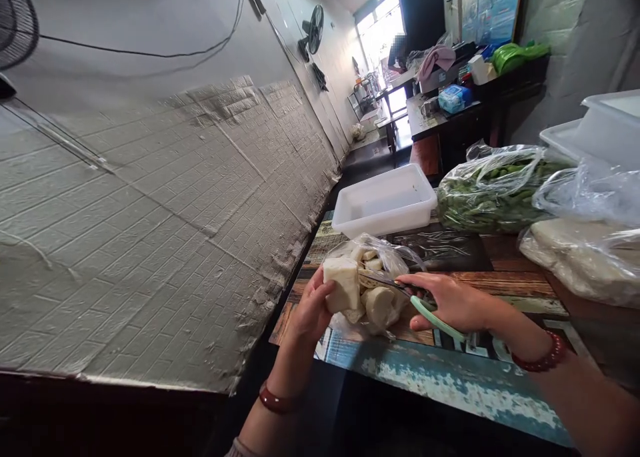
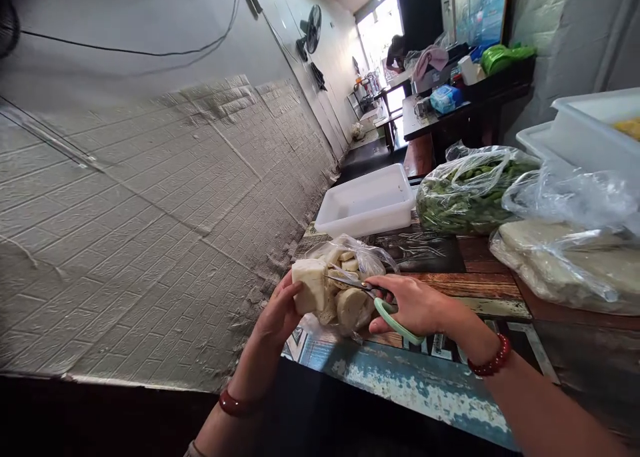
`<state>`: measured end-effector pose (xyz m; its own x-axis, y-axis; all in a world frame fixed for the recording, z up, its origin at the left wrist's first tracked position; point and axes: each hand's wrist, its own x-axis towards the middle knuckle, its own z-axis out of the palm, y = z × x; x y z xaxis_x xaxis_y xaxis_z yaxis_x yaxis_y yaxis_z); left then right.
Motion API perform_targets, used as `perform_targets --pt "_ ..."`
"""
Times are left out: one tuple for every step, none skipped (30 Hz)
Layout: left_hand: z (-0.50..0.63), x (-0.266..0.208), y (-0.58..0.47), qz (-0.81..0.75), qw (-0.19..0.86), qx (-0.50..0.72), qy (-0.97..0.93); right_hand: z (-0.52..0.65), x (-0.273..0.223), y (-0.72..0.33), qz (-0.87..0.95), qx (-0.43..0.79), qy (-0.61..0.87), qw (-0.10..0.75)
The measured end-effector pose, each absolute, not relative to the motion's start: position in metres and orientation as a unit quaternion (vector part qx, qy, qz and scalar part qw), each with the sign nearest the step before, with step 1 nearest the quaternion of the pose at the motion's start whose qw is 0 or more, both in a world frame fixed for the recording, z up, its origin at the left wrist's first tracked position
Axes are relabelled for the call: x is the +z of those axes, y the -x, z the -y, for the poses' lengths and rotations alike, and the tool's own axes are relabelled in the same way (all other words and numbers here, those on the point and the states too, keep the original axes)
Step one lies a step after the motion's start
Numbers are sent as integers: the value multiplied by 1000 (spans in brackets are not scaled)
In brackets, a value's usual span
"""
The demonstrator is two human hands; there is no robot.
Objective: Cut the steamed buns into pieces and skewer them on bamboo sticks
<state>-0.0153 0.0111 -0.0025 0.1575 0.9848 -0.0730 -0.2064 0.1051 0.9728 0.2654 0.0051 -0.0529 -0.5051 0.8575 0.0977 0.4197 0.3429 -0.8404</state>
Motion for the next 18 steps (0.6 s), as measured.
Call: perform_targets --pt "-11 -4 15 -427 607 489 -458 -5 -53 -265 772 397 415 272" --pt "-11 -5 15 -426 605 488 -463 -4 -53 -264 773 400 414 268" --pt "-11 -7 15 -426 603 485 -468 -3 -53 -263 772 403 413 265" --pt "-11 -8 14 -425 602 482 -474 -3 -54 -262 772 407 412 261" --pt "-11 -9 13 -426 601 478 -478 -3 -54 -262 774 409 411 257" --pt "-11 -10 12 -428 600 475 -480 -3 -55 -261 775 410 409 252" --pt "-11 -11 10 -433 599 472 -481 -2 -55 -261 777 410 408 247" --pt "-11 -11 8 -439 596 470 -481 -2 -55 -261 779 409 409 243" --pt "-12 -11 7 -444 593 468 -481 -2 -54 -260 780 407 410 240" --pt "-12 -11 5 -450 590 466 -482 -2 -53 -260 782 404 411 237" --pt "-12 -10 4 -454 586 465 -484 -2 -53 -260 783 401 413 234" --pt "-12 -9 3 -459 582 462 -487 -2 -52 -260 784 399 415 231" --pt "-12 -8 3 -464 578 459 -489 -2 -51 -260 785 397 418 228" --pt "-12 -7 2 -469 575 456 -491 -2 -50 -260 784 398 419 225" --pt "-12 -7 2 -472 573 454 -492 -2 -49 -260 782 400 422 223" --pt "-11 -6 1 -475 572 453 -492 -2 -49 -260 779 403 426 223" --pt "-11 -5 1 -477 572 453 -491 -2 -48 -259 774 406 431 225" --pt "-11 -4 1 -478 571 453 -490 -2 -49 -259 770 407 434 229"
